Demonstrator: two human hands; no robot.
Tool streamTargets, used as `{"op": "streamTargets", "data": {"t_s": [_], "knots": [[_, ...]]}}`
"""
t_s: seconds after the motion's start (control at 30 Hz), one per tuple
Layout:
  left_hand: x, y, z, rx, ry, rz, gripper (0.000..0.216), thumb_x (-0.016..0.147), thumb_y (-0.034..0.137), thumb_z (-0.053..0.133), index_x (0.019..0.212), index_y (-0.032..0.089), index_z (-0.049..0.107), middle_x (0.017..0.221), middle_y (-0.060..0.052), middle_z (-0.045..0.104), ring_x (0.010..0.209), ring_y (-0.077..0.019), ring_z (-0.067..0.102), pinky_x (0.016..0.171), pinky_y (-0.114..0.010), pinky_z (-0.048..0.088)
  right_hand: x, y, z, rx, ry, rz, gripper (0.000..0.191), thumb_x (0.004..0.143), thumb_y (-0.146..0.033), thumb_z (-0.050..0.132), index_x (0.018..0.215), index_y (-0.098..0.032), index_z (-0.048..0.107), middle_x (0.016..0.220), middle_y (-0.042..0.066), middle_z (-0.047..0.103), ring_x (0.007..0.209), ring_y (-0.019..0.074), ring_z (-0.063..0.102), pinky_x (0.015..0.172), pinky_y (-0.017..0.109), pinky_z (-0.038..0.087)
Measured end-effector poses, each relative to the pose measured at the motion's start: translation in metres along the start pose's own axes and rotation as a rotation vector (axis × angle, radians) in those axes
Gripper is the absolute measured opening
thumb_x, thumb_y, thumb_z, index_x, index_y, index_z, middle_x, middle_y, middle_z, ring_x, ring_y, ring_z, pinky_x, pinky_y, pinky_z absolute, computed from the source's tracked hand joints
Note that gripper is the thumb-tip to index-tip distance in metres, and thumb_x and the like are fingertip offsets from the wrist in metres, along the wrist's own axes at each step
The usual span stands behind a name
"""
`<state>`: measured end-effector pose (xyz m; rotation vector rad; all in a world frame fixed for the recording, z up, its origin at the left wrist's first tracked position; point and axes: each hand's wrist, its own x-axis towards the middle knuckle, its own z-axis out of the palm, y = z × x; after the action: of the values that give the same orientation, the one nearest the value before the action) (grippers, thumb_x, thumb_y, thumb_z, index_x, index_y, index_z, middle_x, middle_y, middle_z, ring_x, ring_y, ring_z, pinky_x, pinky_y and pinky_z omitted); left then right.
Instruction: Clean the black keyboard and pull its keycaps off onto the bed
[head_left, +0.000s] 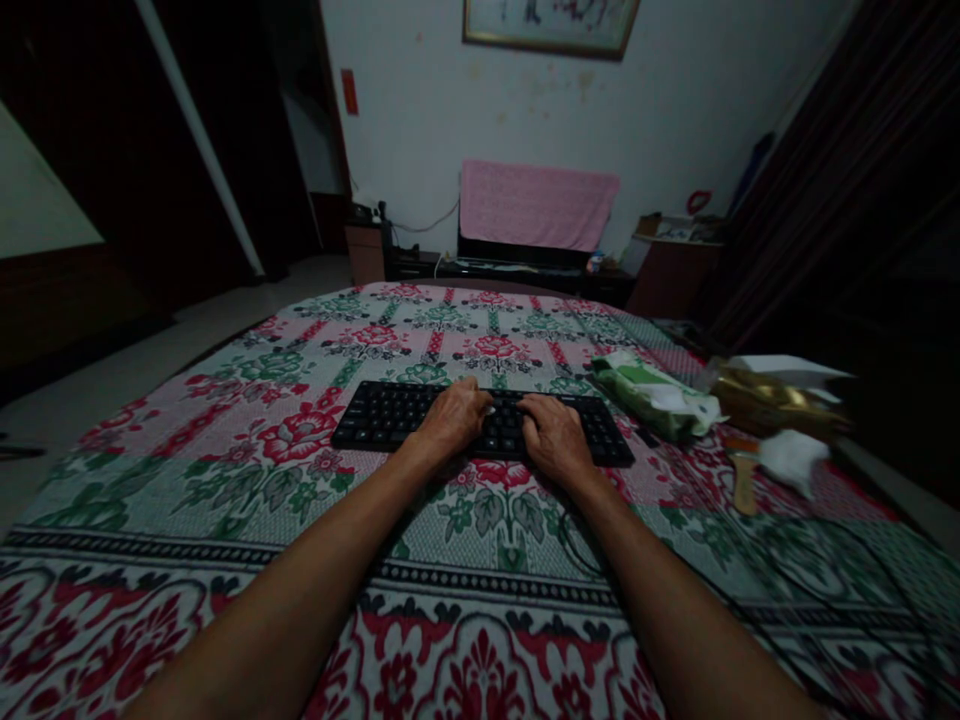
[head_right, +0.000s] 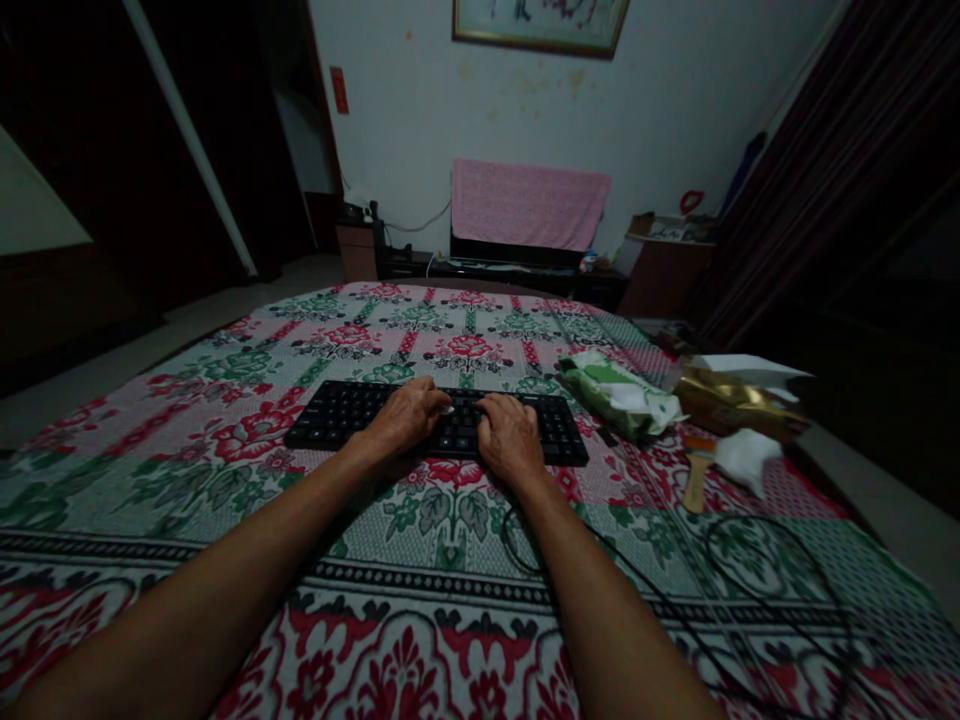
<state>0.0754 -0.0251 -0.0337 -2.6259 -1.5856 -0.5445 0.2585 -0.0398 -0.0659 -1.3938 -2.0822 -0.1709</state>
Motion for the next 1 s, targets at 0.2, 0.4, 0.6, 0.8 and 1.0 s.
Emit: {"op": "streamTargets", "data": {"t_s": [0.2, 0.4, 0.6, 0.8, 1.0], "knots": [[0.004, -0.001, 0.002, 0.014, 0.014, -0.034, 0.029, 0.086, 0.019, 0.037, 0.096, 0.017, 0.064, 0.087, -0.007, 0.052, 0.082, -0.0172, 0.052, 0.071, -0.027, 0.043, 0.0, -0.001, -0.001, 0.013, 0.005, 0.001, 0.027, 0.081, -0.016, 0.044, 0.101, -0.02, 0.06, 0.112, 0.007, 0.061, 0.105, 0.0218, 0.051, 0.087, 0.037, 0.035], [0.002, 0.002, -0.009, 0.033, -0.102, 0.114, 0.028, 0.083, 0.014, 0.038, 0.094, 0.015, 0.064, 0.085, -0.007, 0.053, 0.077, -0.0164, 0.052, 0.07, -0.026, 0.042, -0.001, -0.001, 0.0, 0.004, 0.003, 0.003, 0.027, 0.081, -0.016, 0.044, 0.102, -0.019, 0.061, 0.112, 0.007, 0.061, 0.105, 0.0215, 0.05, 0.087, 0.036, 0.035], [0.008, 0.009, -0.006, 0.065, -0.084, 0.07, 0.03, 0.085, 0.016, 0.035, 0.097, 0.017, 0.063, 0.088, -0.007, 0.053, 0.077, -0.0155, 0.052, 0.07, -0.025, 0.042, -0.001, -0.001, -0.001, 0.008, 0.004, 0.003, 0.027, 0.08, -0.015, 0.044, 0.101, -0.019, 0.061, 0.111, 0.007, 0.061, 0.105, 0.021, 0.05, 0.087, 0.035, 0.035], [0.016, -0.003, 0.004, 0.066, -0.006, -0.08, 0.028, 0.086, 0.018, 0.037, 0.096, 0.017, 0.063, 0.091, -0.009, 0.055, 0.084, -0.0179, 0.055, 0.074, -0.027, 0.044, -0.001, 0.0, 0.001, 0.013, 0.021, -0.005, 0.027, 0.081, -0.016, 0.043, 0.101, -0.02, 0.06, 0.112, 0.007, 0.061, 0.106, 0.0213, 0.05, 0.088, 0.036, 0.034], [0.015, -0.01, 0.01, 0.031, 0.042, -0.141, 0.025, 0.085, 0.022, 0.042, 0.099, 0.017, 0.062, 0.095, -0.007, 0.059, 0.09, -0.0173, 0.056, 0.08, -0.026, 0.043, -0.001, 0.001, 0.002, 0.008, 0.003, 0.005, 0.027, 0.08, -0.016, 0.044, 0.101, -0.02, 0.06, 0.112, 0.006, 0.061, 0.106, 0.0213, 0.049, 0.088, 0.036, 0.034]]}}
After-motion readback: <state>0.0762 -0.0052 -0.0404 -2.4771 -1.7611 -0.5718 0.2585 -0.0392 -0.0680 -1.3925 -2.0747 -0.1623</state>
